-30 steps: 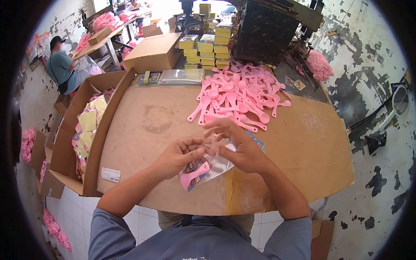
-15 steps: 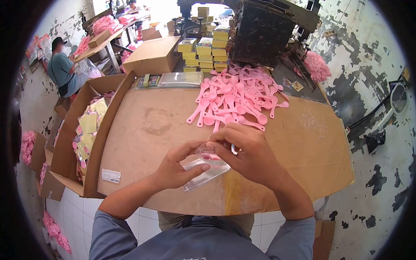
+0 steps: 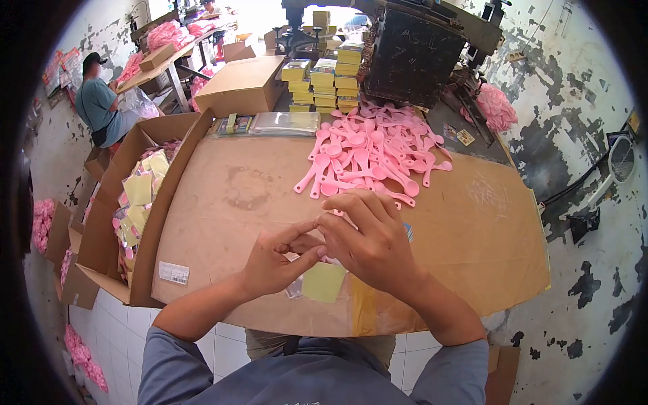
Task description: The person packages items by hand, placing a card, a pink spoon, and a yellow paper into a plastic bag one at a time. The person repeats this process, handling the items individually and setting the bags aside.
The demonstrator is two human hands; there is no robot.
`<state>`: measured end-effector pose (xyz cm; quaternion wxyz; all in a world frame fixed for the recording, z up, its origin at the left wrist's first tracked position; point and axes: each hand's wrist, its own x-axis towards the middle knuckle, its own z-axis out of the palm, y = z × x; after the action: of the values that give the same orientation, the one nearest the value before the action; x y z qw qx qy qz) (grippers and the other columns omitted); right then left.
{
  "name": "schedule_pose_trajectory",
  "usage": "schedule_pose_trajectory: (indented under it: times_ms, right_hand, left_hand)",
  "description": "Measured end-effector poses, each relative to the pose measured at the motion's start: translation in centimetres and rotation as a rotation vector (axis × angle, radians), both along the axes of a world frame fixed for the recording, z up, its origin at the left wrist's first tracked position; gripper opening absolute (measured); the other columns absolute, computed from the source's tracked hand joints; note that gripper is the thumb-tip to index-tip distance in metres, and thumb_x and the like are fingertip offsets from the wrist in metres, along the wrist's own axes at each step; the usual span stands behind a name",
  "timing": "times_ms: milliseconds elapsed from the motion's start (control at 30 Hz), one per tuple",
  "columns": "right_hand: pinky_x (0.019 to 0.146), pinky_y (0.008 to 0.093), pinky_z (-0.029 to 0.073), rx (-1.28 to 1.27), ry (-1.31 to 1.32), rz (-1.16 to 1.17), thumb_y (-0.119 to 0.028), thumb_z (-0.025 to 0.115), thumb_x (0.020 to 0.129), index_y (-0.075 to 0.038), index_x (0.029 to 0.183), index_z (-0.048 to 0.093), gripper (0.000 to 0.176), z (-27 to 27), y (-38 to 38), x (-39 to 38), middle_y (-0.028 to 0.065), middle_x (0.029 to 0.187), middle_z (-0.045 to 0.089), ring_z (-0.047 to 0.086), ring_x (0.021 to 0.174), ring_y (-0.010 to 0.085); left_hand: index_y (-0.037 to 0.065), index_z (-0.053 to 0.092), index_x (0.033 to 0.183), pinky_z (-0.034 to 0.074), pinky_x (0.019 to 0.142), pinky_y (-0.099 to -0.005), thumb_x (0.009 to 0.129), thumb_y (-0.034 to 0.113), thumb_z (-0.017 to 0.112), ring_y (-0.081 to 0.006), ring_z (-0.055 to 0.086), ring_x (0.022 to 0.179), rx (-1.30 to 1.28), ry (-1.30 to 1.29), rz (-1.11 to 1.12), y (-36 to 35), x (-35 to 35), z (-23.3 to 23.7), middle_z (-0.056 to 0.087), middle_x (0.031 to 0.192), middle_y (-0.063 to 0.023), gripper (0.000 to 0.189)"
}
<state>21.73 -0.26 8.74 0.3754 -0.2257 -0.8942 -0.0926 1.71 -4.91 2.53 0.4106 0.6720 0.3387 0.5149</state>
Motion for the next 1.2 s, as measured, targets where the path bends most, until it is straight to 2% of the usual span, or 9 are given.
schedule_pose_trajectory:
  times_ms: [300, 400, 500, 633, 700, 767, 967, 1067, 1200]
  right_hand:
    - [0.092, 0.0376, 0.044, 0.183, -0.292, -0.092, -0.013, 0.075, 0.076, -0.003, 0.093, 0.067, 0.021, 0.7, -0.2, -0.4, 0.0058, 0.101, 0.062, 0.061, 0.104, 0.0226]
    - [0.089, 0.038, 0.045, 0.02, -0.184, -0.065, -0.004, 0.07, 0.075, -0.007, 0.089, 0.064, 0.015, 1.2, 0.4, -0.3, 0.006, 0.1, 0.062, 0.061, 0.101, 0.0239]
    - [0.087, 0.0378, 0.047, -0.229, 0.062, -0.084, -0.012, 0.069, 0.084, -0.006, 0.095, 0.062, 0.014, 1.4, 2.5, 2.3, 0.0068, 0.098, 0.061, 0.061, 0.099, 0.0201]
    - [0.06, 0.024, 0.043, -1.29, 0.431, 0.061, -0.017, 0.058, 0.101, -0.008, 0.096, 0.061, 0.01, 2.7, 5.5, 11.4, 0.0001, 0.085, 0.057, 0.054, 0.068, 0.0073]
    - [0.052, 0.0204, 0.037, -1.349, 0.65, 0.238, -0.017, 0.055, 0.103, -0.01, 0.104, 0.061, 0.01, 0.7, 9.2, 19.7, -0.0021, 0.078, 0.054, 0.048, 0.057, 0.0055]
    - [0.066, 0.0283, 0.05, -1.205, 0.781, 0.067, -0.011, 0.059, 0.099, -0.007, 0.119, 0.06, 0.02, -1.0, 12.6, 25.5, 0.0052, 0.09, 0.062, 0.061, 0.073, 0.0139]
    - [0.107, 0.0487, 0.042, -0.055, -0.121, -1.139, 0.001, 0.064, 0.089, -0.005, 0.14, 0.055, 0.053, -7.6, 10.9, 28.4, 0.0224, 0.128, 0.061, 0.057, 0.123, 0.0344]
    - [0.095, 0.0427, 0.049, -0.131, -0.008, -0.881, -0.003, 0.064, 0.091, -0.004, 0.132, 0.062, 0.041, -3.6, 7.8, 21.0, 0.0137, 0.126, 0.067, 0.065, 0.109, 0.0283]
    - [0.076, 0.0317, 0.05, -0.822, 0.233, -0.305, -0.013, 0.073, 0.092, -0.006, 0.128, 0.067, 0.037, -0.8, 3.0, 10.6, 0.0044, 0.093, 0.068, 0.064, 0.084, 0.0163]
  left_hand:
    - [-0.005, 0.061, 0.133, 0.061, 0.071, -0.0306, 0.091, 0.003, 0.073, -0.0187, 0.076, 0.077, 0.184, 0.342, 0.108, -0.4, -0.1, -0.1, 0.077, 0.09, -0.0139, 0.045]
    - [-0.002, 0.063, 0.132, 0.06, 0.066, -0.0325, 0.094, 0.006, 0.071, -0.02, 0.076, 0.072, 0.202, 0.395, 0.098, -0.5, 0.1, 0.5, 0.077, 0.087, -0.0134, 0.04]
    - [-0.003, 0.063, 0.132, 0.062, 0.079, -0.0308, 0.095, 0.003, 0.069, -0.0176, 0.077, 0.085, 0.072, 0.308, 0.006, -0.1, -0.5, 1.6, 0.079, 0.096, -0.0145, 0.038]
    - [-0.002, 0.061, 0.135, 0.06, 0.088, -0.0306, 0.1, 0.005, 0.067, -0.0167, 0.075, 0.099, -0.225, 0.009, -0.073, 0.5, -0.6, 0.8, 0.078, 0.105, -0.0146, 0.036]
    - [-0.004, 0.059, 0.136, 0.059, 0.092, -0.0302, 0.101, 0.006, 0.066, -0.0164, 0.073, 0.104, -0.338, -0.107, -0.104, 0.8, -0.7, 0.7, 0.077, 0.109, -0.0154, 0.037]
    - [-0.005, 0.057, 0.138, 0.057, 0.095, -0.0297, 0.102, 0.008, 0.065, -0.0162, 0.072, 0.107, -0.41, -0.198, -0.123, 0.9, -0.6, 0.6, 0.076, 0.112, -0.0168, 0.039]
    - [-0.003, 0.059, 0.138, 0.057, 0.092, -0.0283, 0.102, 0.01, 0.066, -0.0119, 0.071, 0.103, -0.39, -0.15, -0.076, 1.3, -0.5, 0.4, 0.078, 0.108, -0.0125, 0.039]
    - [-0.008, 0.055, 0.138, 0.059, 0.091, -0.029, 0.101, 0.007, 0.067, -0.0155, 0.073, 0.101, -0.433, -0.169, -0.041, 1.6, -0.2, 0.4, 0.077, 0.109, -0.0174, 0.042]
    - [-0.007, 0.058, 0.135, 0.06, 0.089, -0.0295, 0.101, 0.006, 0.067, -0.0165, 0.073, 0.1, -0.39, -0.199, -0.021, 1.5, 0.0, -0.2, 0.077, 0.107, -0.0179, 0.038]
